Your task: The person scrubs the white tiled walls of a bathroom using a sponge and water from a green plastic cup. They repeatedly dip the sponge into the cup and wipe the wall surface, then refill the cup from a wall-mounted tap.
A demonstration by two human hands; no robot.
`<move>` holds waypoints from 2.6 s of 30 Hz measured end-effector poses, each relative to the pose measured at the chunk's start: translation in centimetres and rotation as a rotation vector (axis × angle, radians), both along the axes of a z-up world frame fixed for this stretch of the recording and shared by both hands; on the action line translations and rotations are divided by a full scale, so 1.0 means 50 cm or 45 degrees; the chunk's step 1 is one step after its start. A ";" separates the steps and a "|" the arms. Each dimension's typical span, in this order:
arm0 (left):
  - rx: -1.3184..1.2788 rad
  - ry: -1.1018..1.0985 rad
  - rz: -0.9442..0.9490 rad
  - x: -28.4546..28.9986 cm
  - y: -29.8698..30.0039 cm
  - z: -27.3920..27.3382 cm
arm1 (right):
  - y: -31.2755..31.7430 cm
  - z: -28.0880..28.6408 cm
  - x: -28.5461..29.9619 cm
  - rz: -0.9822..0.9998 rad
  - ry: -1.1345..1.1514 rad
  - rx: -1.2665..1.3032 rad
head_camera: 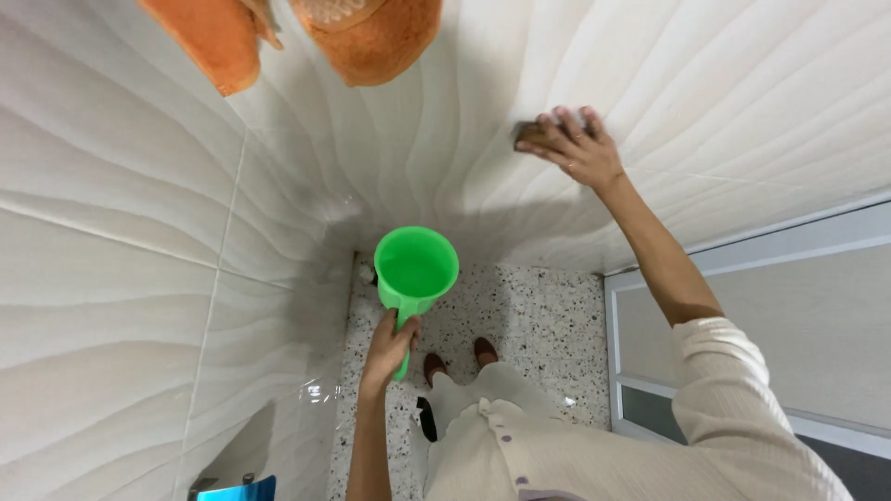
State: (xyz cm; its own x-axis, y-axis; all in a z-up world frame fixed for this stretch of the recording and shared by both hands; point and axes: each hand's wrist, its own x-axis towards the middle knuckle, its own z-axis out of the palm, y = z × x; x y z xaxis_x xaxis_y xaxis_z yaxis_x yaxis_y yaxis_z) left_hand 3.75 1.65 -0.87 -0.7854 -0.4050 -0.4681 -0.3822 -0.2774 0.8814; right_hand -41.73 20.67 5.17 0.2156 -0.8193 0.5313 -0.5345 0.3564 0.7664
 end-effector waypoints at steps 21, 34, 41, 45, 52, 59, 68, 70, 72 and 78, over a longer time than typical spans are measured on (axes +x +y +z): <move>0.138 0.039 0.283 -0.058 0.178 -0.047 | -0.327 0.065 0.118 0.315 -0.393 -0.519; 0.139 -0.160 0.469 0.062 0.085 -0.070 | -0.722 0.023 0.246 0.381 -0.150 0.010; 0.027 -0.003 0.437 0.116 -0.011 -0.084 | -0.771 0.033 0.277 0.339 -0.320 0.237; 0.063 -0.018 0.408 0.116 -0.039 -0.097 | -0.773 0.007 0.270 0.425 -0.719 -0.052; 0.130 -0.035 0.390 0.134 -0.081 -0.063 | -0.674 -0.199 0.270 0.330 -0.195 0.357; 0.183 -0.089 0.350 0.144 -0.093 -0.095 | -0.473 -0.060 0.194 0.235 -0.319 -0.383; 0.128 -0.076 0.112 0.114 -0.113 -0.098 | -0.216 -0.125 0.097 0.105 -0.260 -0.200; 0.085 -0.121 0.062 0.092 -0.110 -0.071 | -0.200 -0.097 0.088 0.109 -0.337 -0.393; 0.033 -0.159 0.009 0.068 -0.108 -0.069 | -0.172 -0.104 0.075 0.113 -0.395 -0.597; 0.103 -0.129 -0.099 0.032 -0.102 -0.100 | -0.053 -0.147 0.065 -0.119 -0.146 0.011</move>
State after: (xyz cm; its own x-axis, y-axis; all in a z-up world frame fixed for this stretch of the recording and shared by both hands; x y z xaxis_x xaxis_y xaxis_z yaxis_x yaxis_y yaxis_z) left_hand 5.36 -3.46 -5.88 -0.7602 -0.3026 -0.5749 -0.4910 -0.3119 0.8134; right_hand -38.48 18.00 -2.16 0.0764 -0.8375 0.5410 -0.5835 0.4024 0.7054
